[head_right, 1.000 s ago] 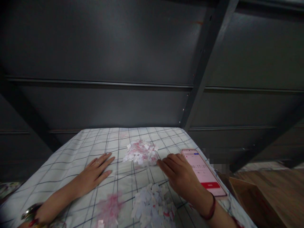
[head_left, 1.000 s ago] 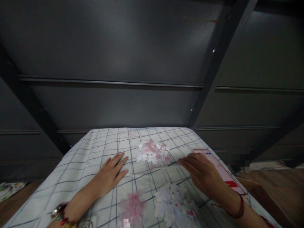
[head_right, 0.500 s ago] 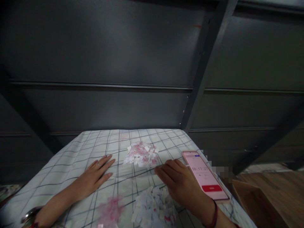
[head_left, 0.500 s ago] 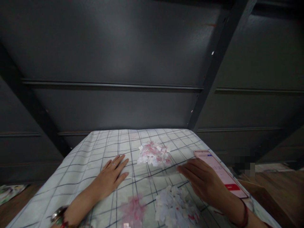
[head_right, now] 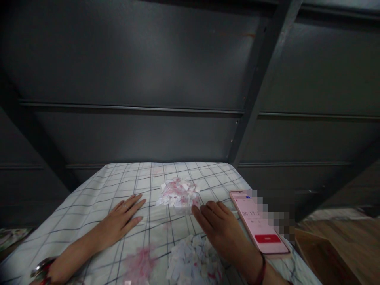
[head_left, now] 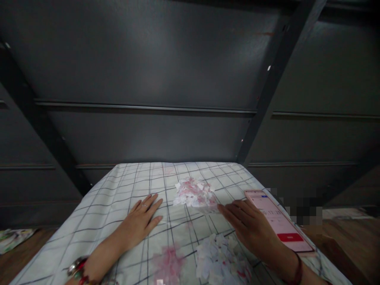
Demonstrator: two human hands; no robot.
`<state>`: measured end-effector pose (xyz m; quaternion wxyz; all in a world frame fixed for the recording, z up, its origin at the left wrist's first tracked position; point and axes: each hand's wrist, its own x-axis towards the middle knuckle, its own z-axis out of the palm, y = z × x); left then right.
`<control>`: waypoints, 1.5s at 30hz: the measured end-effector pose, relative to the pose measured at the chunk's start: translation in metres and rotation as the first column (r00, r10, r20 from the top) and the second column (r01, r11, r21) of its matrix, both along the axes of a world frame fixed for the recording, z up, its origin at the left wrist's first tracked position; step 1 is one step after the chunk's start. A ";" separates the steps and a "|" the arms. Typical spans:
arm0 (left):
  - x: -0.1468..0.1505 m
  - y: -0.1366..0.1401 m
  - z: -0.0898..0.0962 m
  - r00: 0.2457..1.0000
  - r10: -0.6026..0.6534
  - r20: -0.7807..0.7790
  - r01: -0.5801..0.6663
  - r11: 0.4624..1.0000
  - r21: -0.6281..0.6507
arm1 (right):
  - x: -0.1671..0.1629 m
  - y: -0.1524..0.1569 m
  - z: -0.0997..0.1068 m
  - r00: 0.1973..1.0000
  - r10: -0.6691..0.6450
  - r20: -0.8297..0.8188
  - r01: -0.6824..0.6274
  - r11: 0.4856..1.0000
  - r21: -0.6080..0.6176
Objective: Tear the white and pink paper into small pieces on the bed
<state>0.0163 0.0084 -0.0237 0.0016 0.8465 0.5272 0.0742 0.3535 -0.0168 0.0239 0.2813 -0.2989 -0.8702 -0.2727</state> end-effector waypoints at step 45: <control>0.003 0.000 -0.001 1.000 0.005 -0.008 -0.005 1.000 -0.010 | 0.034 0.004 0.028 0.998 -0.059 0.036 0.060 0.998 -0.017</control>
